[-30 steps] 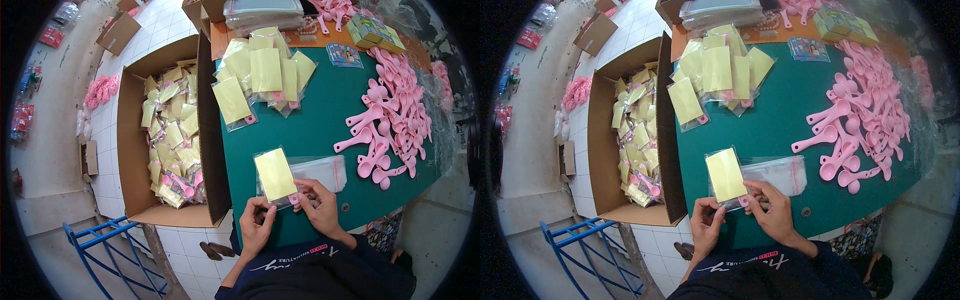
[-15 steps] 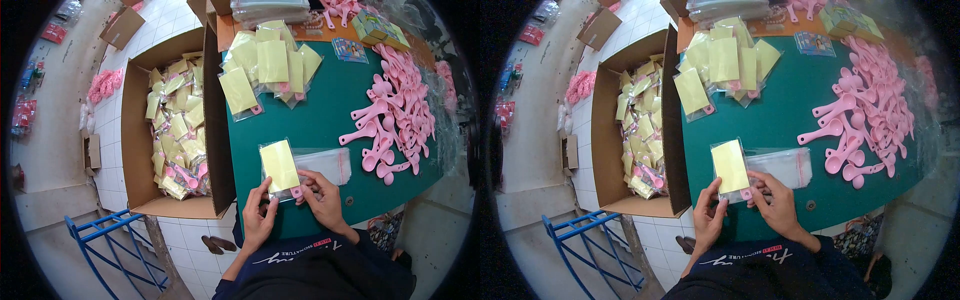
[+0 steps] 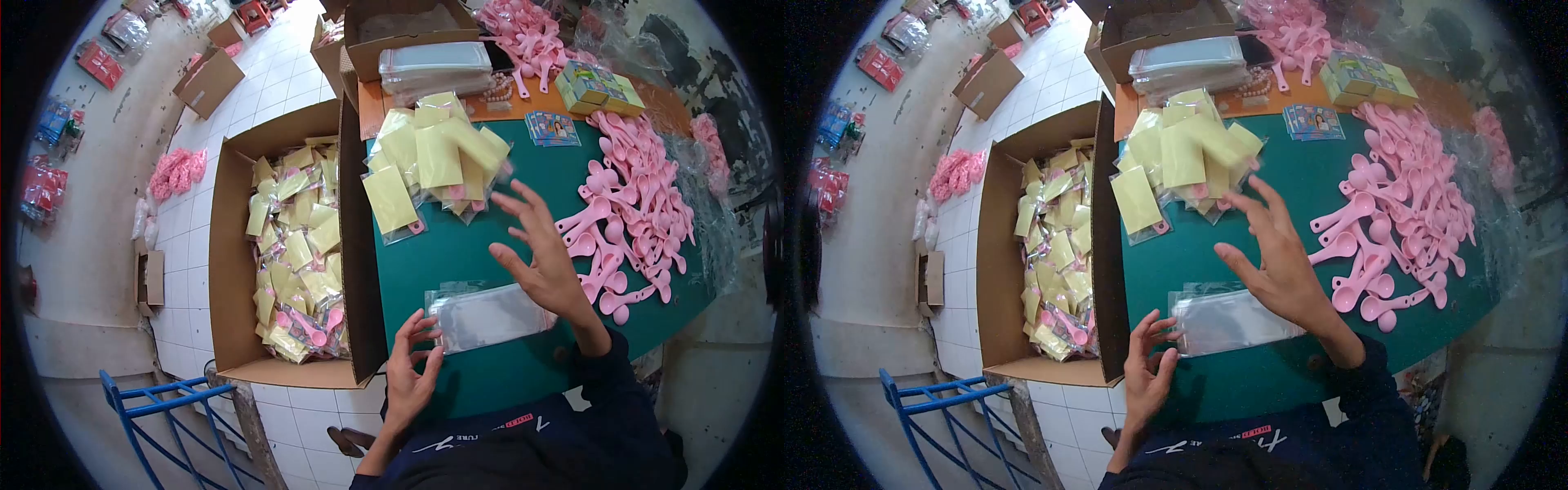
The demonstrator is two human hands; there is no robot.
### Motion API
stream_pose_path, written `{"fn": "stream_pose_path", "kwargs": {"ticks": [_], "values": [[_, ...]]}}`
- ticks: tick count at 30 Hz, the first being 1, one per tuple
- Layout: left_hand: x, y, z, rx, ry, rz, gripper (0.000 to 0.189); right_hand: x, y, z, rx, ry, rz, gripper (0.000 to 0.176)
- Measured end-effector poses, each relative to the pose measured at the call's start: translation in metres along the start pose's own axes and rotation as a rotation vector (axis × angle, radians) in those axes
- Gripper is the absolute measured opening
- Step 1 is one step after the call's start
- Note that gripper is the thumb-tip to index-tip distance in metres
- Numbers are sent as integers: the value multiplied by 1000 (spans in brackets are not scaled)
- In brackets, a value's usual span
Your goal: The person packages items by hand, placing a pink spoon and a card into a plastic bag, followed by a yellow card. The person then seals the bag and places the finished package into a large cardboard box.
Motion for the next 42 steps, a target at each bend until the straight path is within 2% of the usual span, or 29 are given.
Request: {"fn": "stream_pose_path", "kwargs": {"ticks": [2, 7, 8, 11, 12, 14, 16, 17, 20, 22, 23, 26, 30, 31, 32, 35, 36, 37, 38, 41, 42], "values": [[-8, -4, 8, 22, -95, -24, 56, -10, 4, -2, 122, 5, -86, 48], [-22, -16, 19, -6, -124, -61, 56, -23, 15, 4, 208, 52, -117, 48], [-20, -19, 21, 22, -160, -66, 60, -25, 15, 6, 214, 68, -114, 48], [-31, -38, 21, 37, -575, -224, 72, -43, 14, 4, 106, 335, -41, 55], [-37, -52, 20, 38, -890, -334, 85, -47, 9, 1, 100, 376, -19, 62], [-40, -100, 22, 35, -1027, -363, 92, -55, -14, -5, 98, 464, 29, 76], [-32, -167, 32, -36, -1062, -547, 97, -70, -43, -12, 84, 521, -34, 95], [-19, -202, 43, -70, -1090, -538, 100, -76, -58, -15, 69, 551, -60, 105], [4, -261, 56, -135, -1001, -263, 95, -100, -91, -24, 101, 510, -291, 123], [5, -275, 48, -88, -1009, -96, 94, -103, -111, -37, -5, 480, -259, 127], [4, -280, 39, -107, -1015, -120, 94, -103, -118, -46, -51, 458, -250, 129], [-1, -288, 19, -242, -882, -129, 87, -94, -148, -61, -65, 414, -271, 125], [5, -299, 11, -183, -849, -274, 84, -95, -169, -63, -150, 317, -228, 120], [2, -298, 7, -185, -755, -288, 83, -96, -171, -63, -171, 281, -202, 119], [0, -298, 1, -187, -658, -302, 81, -99, -169, -62, -183, 282, -219, 108], [-7, -296, -18, -216, -252, -354, 73, -105, -172, -64, -125, -161, -90, 96], [-4, -299, -22, -210, -104, -374, 72, -101, -171, -63, -158, -219, -33, 82], [0, -302, -25, -206, 45, -391, 71, -99, -168, -59, -174, -276, -15, 80], [2, -307, -28, -112, 306, -385, 71, -97, -164, -55, -184, -334, 3, 77], [-18, -285, -39, 2, 643, -276, 73, -92, -160, -56, -164, -560, -8, 67], [-19, -287, -39, 9, 620, -267, 78, -90, -157, -55, -143, -603, -35, 66]]}}
Point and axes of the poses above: each hand's wrist, its own y-axis away from the middle knuckle, its own z-axis out of the back of the hand, x = y × z, the point moved 3 cm from there along -y, towards the middle knuckle, and after that the axes turned 9 degrees about y, right-handed, at the moved point
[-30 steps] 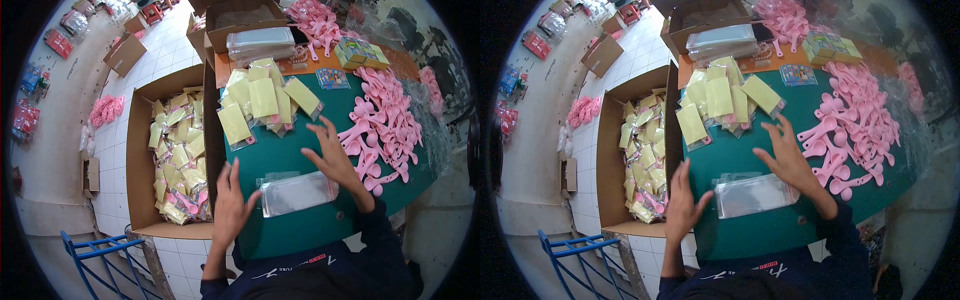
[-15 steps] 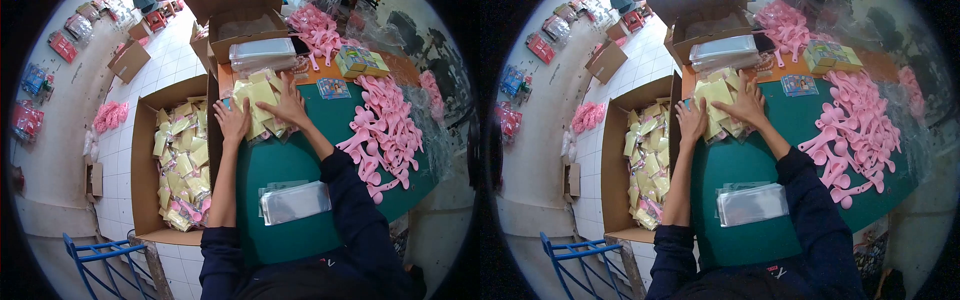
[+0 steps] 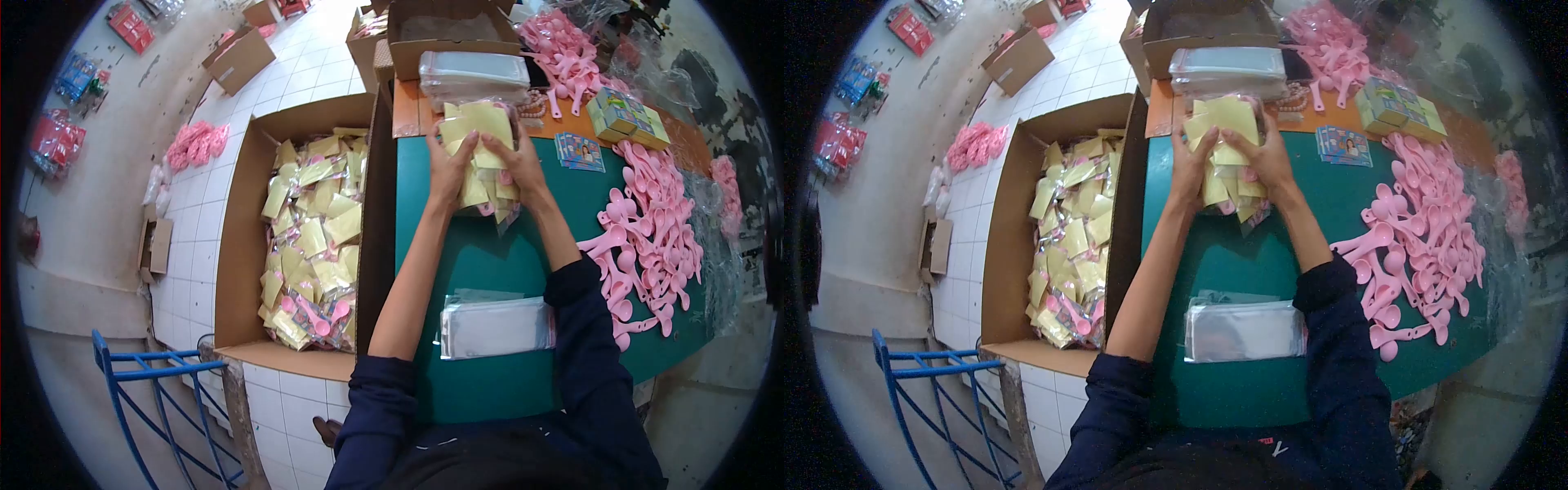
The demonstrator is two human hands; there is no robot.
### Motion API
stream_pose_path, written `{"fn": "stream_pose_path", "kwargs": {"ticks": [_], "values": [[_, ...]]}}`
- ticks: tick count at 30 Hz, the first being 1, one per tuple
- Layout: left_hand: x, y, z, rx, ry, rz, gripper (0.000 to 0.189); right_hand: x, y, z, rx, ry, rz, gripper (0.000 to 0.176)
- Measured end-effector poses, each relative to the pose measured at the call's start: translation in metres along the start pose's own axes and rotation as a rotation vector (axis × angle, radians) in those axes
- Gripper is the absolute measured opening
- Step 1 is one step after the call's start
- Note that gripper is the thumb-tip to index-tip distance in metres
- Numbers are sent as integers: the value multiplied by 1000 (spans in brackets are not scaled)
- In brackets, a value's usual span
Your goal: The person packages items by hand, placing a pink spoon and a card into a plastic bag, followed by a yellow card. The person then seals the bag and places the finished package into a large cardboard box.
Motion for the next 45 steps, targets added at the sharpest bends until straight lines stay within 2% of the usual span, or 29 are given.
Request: {"fn": "stream_pose_path", "kwargs": {"ticks": [3, 10, 12, 13, 14, 15, 16, 17, 18, 20, 21, 23, 24, 25, 26, 27, 28, 30, 31, 32, 33, 34, 35, 36, 37, 39, 43, 44, 45], "values": [[3, 5, 0, -38, 98, 103, 78, 9, 5, 0, 45, -55, -65, 64], [-16, 15, -7, 2, 136, 89, 65, 33, 21, -12, 9, -259, -129, 57], [-50, 28, -3, 127, 47, 117, 49, 52, 38, -36, 7, -423, -135, 49], [-70, 37, 9, 64, -69, 139, 45, 53, 42, -51, 7, -421, -149, 48], [-105, 60, 3, 8, -122, 119, 44, 64, 49, -71, 62, -465, -50, 47], [-126, 73, 18, -41, -130, 79, 41, 74, 52, -93, 195, -412, -34, 50], [-153, 86, 27, -113, -222, 30, 43, 61, 50, -126, 96, -375, 36, 49], [-169, 87, 71, -135, -262, 30, 48, 68, 52, -153, 96, -237, -1, 55], [-189, 92, 92, -92, -174, 80, 54, 87, 59, -172, 118, -211, 17, 69], [-219, 101, 129, -169, -253, 98, 70, 90, 52, -213, 277, 78, -45, 103], [-234, 107, 150, -288, -421, 57, 81, 86, 47, -228, 227, 377, -124, 108], [-252, 117, 220, -675, -764, -1, 99, 80, 39, -227, 147, 428, -147, 105], [-262, 134, 230, -776, -1052, 36, 107, 80, 36, -208, 264, 347, -80, 99], [-264, 145, 251, -818, -978, -44, 102, 80, 35, -188, 311, 314, -5, 88], [-261, 155, 274, -822, -998, -48, 92, 83, 36, -163, 272, 404, 88, 77], [-259, 164, 289, -826, -1020, -46, 83, 79, 39, -136, 253, 334, 150, 68], [-252, 169, 287, -693, -1080, -15, 74, 82, 48, -105, 211, 461, 142, 62], [-222, 178, 265, -422, -1181, 40, 56, 83, 69, -55, 313, 487, 124, 48], [-207, 185, 250, -275, -1091, 59, 42, 86, 83, -34, 368, 496, 117, 43], [-189, 191, 247, -137, -1178, 68, 44, 91, 98, -13, 452, 580, 103, 40], [-180, 199, 204, -8, -1129, 207, 45, 96, 114, 8, 531, 666, 83, 38], [-154, 210, 217, 21, -1139, 226, 49, 104, 130, 29, 514, 725, 44, 37], [-156, 222, 157, 15, -1182, 440, 56, 110, 144, 49, 497, 782, 1, 37], [-140, 234, 148, 125, -1077, 385, 68, 112, 154, 71, 416, 869, -47, 37], [-131, 244, 136, 152, -1090, 431, 78, 113, 164, 93, 336, 951, -96, 37], [-125, 258, 105, 295, -1346, 159, 81, 111, 188, 136, 278, 1187, -102, 47], [-125, 274, 78, 105, -1513, 85, 77, 94, 232, 136, -36, 1674, -103, 69], [-126, 278, 73, 92, -1539, 100, 76, 81, 239, 137, 55, 1671, -93, 73], [-127, 281, 67, 80, -1567, 114, 75, 69, 241, 139, 26, 1673, -36, 71]]}}
Point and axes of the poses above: each hand's wrist, its own y-axis away from the middle knuckle, its own z-axis out of the back of the hand, x = y × z, the point moved 3 cm from there along -y, towards the middle knuckle, and after that the axes turned 9 degrees about y, right-handed, at the moved point
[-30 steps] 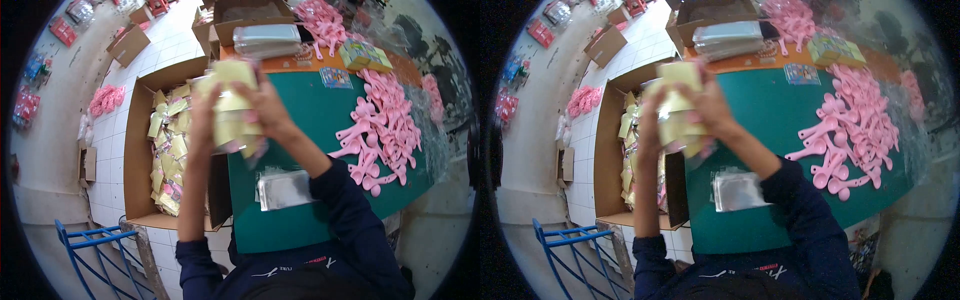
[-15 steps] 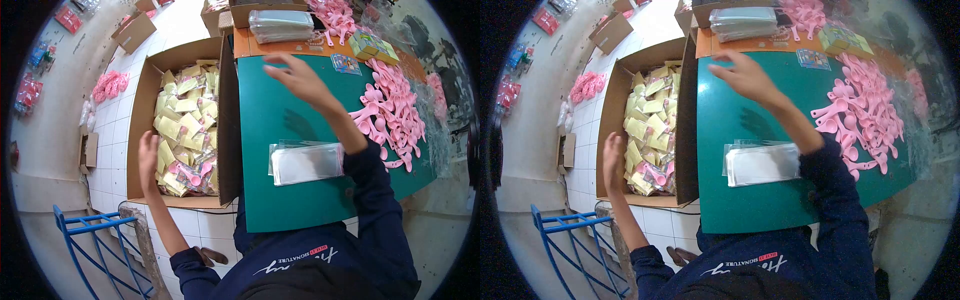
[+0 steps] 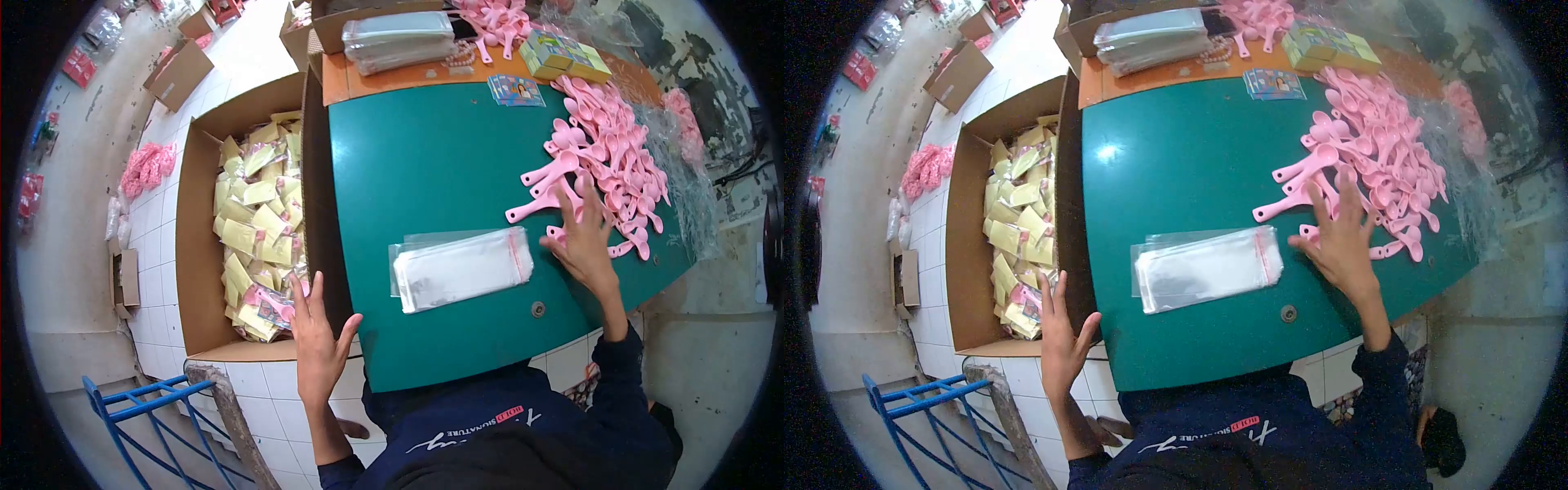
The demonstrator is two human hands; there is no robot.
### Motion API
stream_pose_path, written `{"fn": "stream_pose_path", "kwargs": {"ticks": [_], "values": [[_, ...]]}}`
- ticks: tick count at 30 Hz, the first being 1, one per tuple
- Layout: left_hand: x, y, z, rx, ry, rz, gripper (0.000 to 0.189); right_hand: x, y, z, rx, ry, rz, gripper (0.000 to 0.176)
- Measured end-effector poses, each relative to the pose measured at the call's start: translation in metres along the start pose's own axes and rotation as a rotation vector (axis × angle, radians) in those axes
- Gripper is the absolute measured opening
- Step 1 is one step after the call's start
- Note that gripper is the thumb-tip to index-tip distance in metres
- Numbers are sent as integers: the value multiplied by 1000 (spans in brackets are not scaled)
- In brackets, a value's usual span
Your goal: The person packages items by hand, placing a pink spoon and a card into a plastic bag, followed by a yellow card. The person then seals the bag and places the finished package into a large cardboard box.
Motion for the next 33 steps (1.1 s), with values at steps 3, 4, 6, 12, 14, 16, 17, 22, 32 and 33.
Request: {"fn": "stream_pose_path", "kwargs": {"ticks": [3, 4, 6, 12, 14, 16, 17, 22, 32, 33], "values": [[-27, 1, 2, 23, -46, -68, 69, -7, -25, -25, -145, -74, 43, 64], [-33, 0, 0, 24, -53, -96, 68, -11, -37, -31, -125, -68, 32, 61], [-42, -3, -3, 16, -1, -111, 64, -17, -61, -44, -89, -58, 9, 56], [-59, -7, -22, 79, 48, -67, 61, -44, -102, -61, -201, -43, -88, 48], [-66, -15, -25, 101, 28, -113, 59, -51, -106, -59, -193, -56, -96, 49], [-75, -26, -29, 109, -17, -192, 58, -53, -104, -55, -201, -60, -96, 49], [-81, -33, -32, 118, -7, -244, 56, -54, -104, -56, -226, -62, -99, 50], [-102, -78, -55, 250, 184, -410, 49, -53, -100, -31, -230, -45, -128, 31], [-124, -113, -100, 422, 76, -550, 35, -2, -94, -23, -56, -155, 405, 38], [-123, -114, -101, 452, 123, -546, 33, -1, -94, -23, -79, -133, 415, 36]]}}
Point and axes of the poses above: each hand's wrist, its own y-axis away from the middle knuckle, its own z-axis out of the back of the hand, x = y × z, the point moved 3 cm from there along -y, towards the middle knuckle, and after that the axes turned 9 degrees about y, right-handed, at the moved point
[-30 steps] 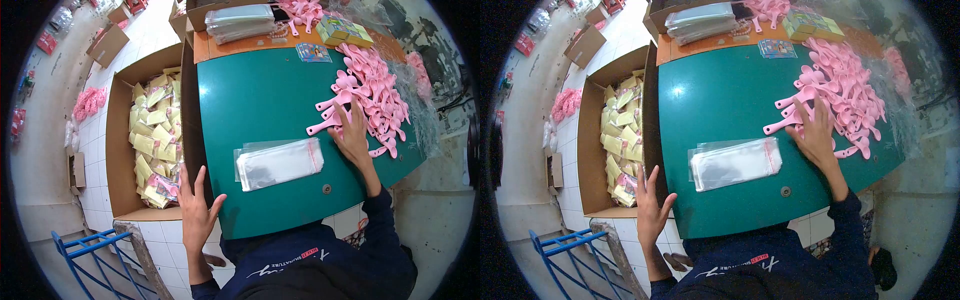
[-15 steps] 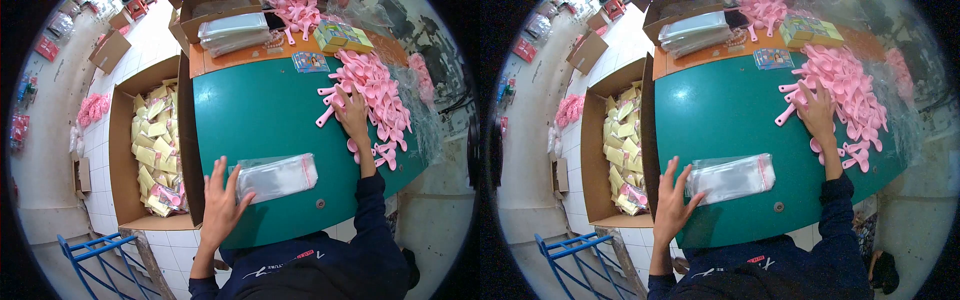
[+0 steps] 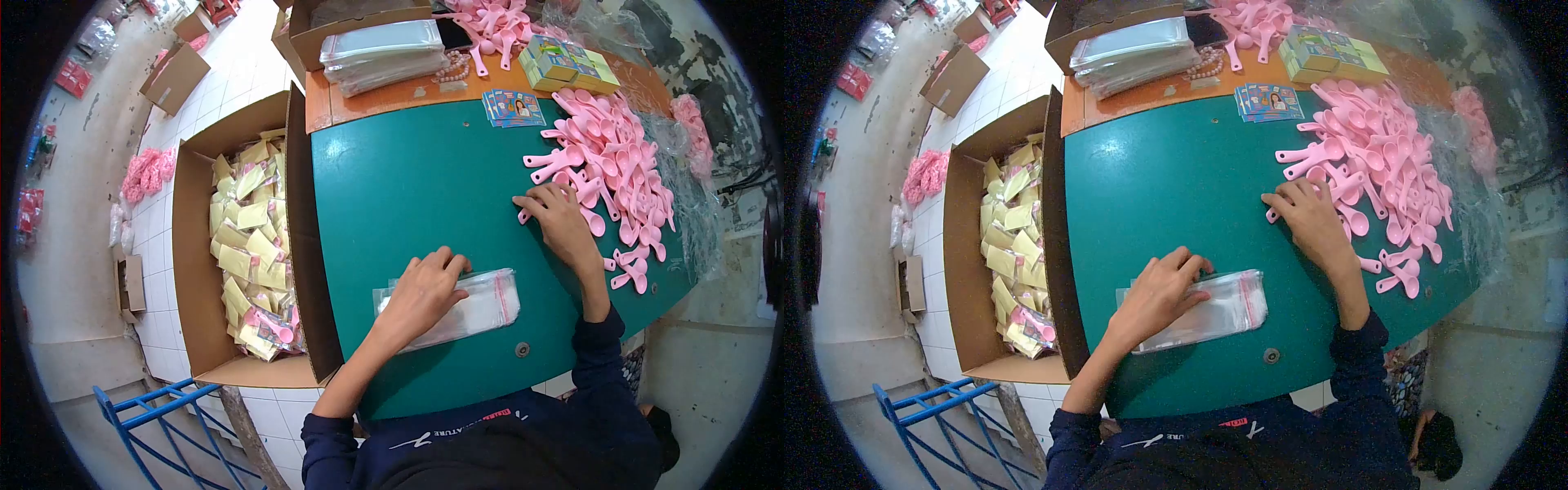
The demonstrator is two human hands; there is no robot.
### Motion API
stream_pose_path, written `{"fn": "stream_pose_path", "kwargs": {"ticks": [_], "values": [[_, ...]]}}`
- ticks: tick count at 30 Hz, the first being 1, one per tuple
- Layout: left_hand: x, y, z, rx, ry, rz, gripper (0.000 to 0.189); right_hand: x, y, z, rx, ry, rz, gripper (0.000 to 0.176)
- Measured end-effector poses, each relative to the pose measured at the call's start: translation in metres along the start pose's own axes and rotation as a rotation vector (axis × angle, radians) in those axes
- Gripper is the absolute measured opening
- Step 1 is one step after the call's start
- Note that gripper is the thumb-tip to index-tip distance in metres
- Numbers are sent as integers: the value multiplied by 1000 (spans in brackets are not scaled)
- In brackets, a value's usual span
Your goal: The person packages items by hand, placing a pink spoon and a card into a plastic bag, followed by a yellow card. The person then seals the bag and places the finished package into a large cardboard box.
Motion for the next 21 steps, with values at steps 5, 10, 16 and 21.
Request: {"fn": "stream_pose_path", "kwargs": {"ticks": [5, 10, 16, 21], "values": [[12, -1, -3, -15, 186, 11, 21, 2, -2, 6, -90, 31, -51, 27], [4, 1, 10, -84, 86, -66, 13, 4, -13, 38, -290, -141, -286, 19], [7, -1, 13, -86, 196, -71, 9, 32, -29, 89, -215, -622, -275, 18], [5, 2, 16, -88, 266, -19, 9, 59, -7, 87, -54, -801, -210, 16]]}}
Point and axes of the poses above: each hand's wrist, its own y-axis away from the middle knuckle, its own z-axis out of the back of the hand, x = y × z, the point moved 3 cm from there along -y, towards the middle knuckle, and after that the axes turned 9 degrees about y, right-handed, at the moved point
